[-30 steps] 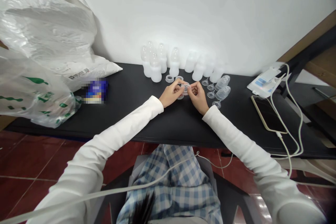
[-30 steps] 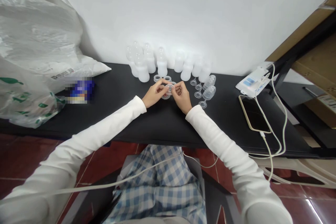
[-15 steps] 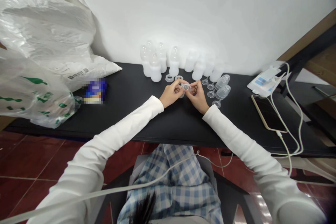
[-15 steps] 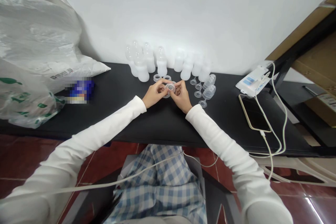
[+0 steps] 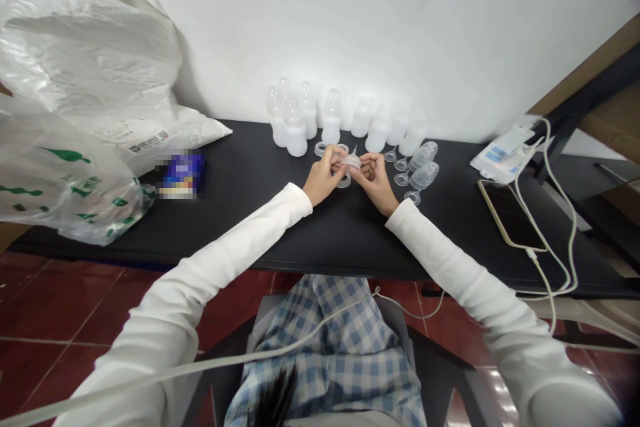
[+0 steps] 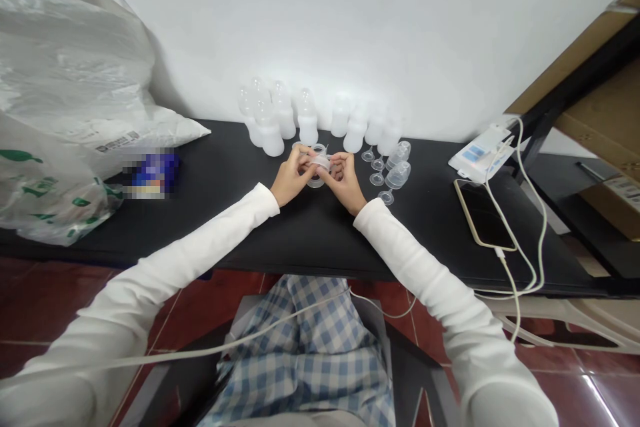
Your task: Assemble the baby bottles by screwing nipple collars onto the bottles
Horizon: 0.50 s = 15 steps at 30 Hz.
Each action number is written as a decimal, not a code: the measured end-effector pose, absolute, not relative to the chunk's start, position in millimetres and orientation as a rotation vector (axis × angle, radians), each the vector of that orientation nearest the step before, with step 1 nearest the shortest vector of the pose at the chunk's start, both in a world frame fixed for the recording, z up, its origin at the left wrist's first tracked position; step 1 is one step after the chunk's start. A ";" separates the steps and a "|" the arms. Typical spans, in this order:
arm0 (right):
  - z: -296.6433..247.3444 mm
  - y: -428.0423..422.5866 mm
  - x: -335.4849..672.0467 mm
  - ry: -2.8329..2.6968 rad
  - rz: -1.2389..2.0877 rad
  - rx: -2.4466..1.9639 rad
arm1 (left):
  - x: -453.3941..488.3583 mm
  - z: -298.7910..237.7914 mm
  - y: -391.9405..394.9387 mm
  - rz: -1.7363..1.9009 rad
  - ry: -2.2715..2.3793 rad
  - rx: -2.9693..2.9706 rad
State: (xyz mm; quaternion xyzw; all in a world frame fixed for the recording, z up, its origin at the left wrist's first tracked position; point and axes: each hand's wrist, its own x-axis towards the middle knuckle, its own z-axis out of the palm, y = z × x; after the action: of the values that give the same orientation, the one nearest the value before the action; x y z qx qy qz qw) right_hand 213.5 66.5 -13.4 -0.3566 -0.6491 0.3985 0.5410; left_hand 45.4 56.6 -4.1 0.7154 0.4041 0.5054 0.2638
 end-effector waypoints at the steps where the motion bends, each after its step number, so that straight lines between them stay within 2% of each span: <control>1: -12.8 66.5 213.8 -1.531 0.992 -0.841 | 44.7 -4.5 57.8 1.394 1.084 1.948; 10: -4.2 65.0 214.8 -1.495 1.138 -0.836 | 42.8 -5.0 62.6 1.449 0.881 2.014; 15: -4.1 64.9 214.7 -1.420 0.969 -0.860 | 39.5 -3.5 67.0 1.438 0.857 2.121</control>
State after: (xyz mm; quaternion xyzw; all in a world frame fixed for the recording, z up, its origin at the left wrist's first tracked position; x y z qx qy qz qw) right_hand 214.7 64.9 -4.1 -0.3669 -0.6056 0.4132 0.5727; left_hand 39.5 67.0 -3.5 0.7660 0.3097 0.5195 0.2178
